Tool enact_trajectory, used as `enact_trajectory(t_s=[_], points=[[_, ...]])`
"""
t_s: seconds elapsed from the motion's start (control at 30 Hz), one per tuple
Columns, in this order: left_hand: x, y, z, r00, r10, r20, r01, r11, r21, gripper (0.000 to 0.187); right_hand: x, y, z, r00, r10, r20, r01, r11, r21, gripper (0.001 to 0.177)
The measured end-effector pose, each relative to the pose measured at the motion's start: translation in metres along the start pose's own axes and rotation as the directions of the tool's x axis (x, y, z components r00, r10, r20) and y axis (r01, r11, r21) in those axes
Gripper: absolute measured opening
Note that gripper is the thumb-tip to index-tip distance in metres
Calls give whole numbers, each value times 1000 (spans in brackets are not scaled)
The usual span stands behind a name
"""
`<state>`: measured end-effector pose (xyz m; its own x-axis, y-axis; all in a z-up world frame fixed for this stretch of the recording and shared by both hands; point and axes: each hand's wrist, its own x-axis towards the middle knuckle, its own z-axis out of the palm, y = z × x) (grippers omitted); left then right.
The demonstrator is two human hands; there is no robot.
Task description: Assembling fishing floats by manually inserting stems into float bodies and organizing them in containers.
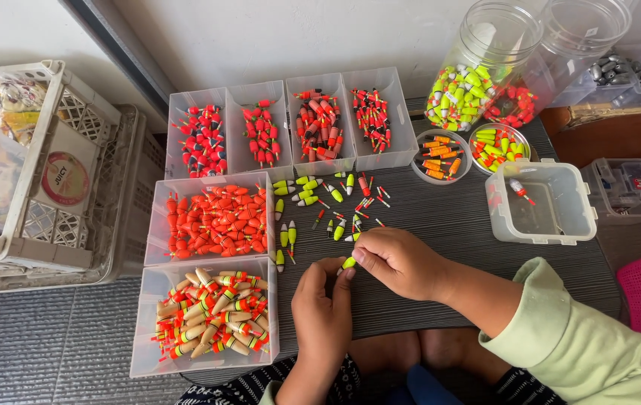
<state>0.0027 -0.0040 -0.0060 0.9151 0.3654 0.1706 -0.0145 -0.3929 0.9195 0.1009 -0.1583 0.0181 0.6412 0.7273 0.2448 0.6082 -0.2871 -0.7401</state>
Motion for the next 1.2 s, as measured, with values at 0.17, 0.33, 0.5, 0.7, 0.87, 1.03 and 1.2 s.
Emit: enact_trajectory(t_s=[0.17, 0.33, 0.5, 0.7, 0.87, 1.03, 1.2], points=[[2, 11, -5, 999, -40, 16, 40, 999, -36, 20, 1, -6, -2, 998, -51, -21, 50, 999, -13, 33], [2, 8, -5, 999, 2, 45, -1, 1000, -22, 22, 1, -7, -4, 992, -114, -53, 113, 993, -13, 29], [-1, -2, 1, 1000, 4, -22, -5, 1000, -15, 13, -1, -3, 0, 999, 38, 22, -38, 999, 3, 34], [0, 8, -3, 993, -117, 21, 118, 987, -109, 31, 1, -21, -9, 999, 19, -45, -28, 977, -212, 16], [3, 15, -8, 990, -123, 76, 134, 977, -167, 41, 13, -2, -115, 906, 159, -392, -367, 757, -541, 12], [3, 14, -8, 995, -58, 80, 68, 990, -124, 39, 49, 14, -221, 840, 57, -539, -508, 429, -747, 29], [2, 16, -9, 997, -31, 76, 39, 994, -103, 37, 69, 39, -247, 815, 159, -558, -577, 318, -752, 33]])
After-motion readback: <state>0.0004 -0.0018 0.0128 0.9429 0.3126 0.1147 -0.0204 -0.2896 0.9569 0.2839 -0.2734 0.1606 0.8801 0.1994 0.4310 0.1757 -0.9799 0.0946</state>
